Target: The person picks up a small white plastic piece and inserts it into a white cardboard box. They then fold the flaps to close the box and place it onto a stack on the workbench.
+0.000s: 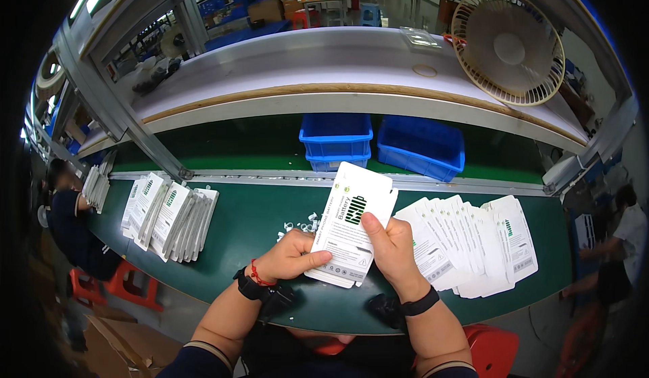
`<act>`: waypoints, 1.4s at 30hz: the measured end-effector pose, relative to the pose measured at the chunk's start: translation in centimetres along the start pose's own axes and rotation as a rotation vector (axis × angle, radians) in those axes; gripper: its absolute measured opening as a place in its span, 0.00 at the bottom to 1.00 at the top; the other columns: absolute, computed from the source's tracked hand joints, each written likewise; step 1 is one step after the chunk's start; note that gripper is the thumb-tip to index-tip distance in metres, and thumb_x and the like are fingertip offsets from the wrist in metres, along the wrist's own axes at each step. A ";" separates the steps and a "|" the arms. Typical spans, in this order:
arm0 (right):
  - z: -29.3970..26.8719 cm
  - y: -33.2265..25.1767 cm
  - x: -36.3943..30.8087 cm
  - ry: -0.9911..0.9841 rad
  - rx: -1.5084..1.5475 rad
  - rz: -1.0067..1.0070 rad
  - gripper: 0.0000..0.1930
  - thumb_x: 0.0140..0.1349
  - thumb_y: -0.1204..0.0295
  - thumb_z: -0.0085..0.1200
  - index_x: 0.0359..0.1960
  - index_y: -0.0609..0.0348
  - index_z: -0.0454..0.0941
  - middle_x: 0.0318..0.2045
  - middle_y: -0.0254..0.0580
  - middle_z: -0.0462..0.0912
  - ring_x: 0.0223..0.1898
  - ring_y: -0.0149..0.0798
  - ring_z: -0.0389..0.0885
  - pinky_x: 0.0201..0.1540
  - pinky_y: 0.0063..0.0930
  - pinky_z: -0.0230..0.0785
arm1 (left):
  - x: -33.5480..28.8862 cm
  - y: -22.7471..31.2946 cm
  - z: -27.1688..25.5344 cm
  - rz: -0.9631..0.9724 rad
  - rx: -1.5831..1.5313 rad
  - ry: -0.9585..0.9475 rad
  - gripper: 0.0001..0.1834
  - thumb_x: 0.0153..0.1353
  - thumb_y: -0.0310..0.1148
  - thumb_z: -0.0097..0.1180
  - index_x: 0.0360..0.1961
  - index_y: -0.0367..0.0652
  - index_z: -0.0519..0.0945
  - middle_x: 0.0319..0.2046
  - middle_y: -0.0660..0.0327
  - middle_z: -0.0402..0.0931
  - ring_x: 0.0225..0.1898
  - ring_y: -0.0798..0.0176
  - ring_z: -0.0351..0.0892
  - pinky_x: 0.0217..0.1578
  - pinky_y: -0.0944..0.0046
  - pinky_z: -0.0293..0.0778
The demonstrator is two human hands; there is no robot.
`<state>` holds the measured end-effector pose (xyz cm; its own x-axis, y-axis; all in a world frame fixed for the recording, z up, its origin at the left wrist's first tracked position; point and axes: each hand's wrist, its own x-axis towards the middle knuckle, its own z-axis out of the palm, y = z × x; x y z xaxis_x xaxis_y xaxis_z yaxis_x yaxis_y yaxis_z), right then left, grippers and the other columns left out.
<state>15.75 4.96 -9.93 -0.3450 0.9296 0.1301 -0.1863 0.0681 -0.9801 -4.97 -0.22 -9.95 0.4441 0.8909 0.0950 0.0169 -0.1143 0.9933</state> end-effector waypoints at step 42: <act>0.9 -0.3 -0.6 -0.376 -0.052 0.229 0.17 0.67 0.63 0.53 0.42 0.69 0.82 0.36 0.42 0.85 0.38 0.29 0.81 0.41 0.24 0.73 | -0.2 0.1 -0.6 -0.033 -0.221 0.223 0.17 0.69 0.37 0.51 0.40 0.31 0.82 0.33 0.59 0.83 0.34 0.72 0.79 0.35 0.70 0.75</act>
<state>15.22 4.05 -9.60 -0.6844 0.7270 -0.0553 -0.0228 -0.0972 -0.9950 -5.63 -0.12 -9.79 0.2392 0.9697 0.0504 -0.1783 -0.0071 0.9840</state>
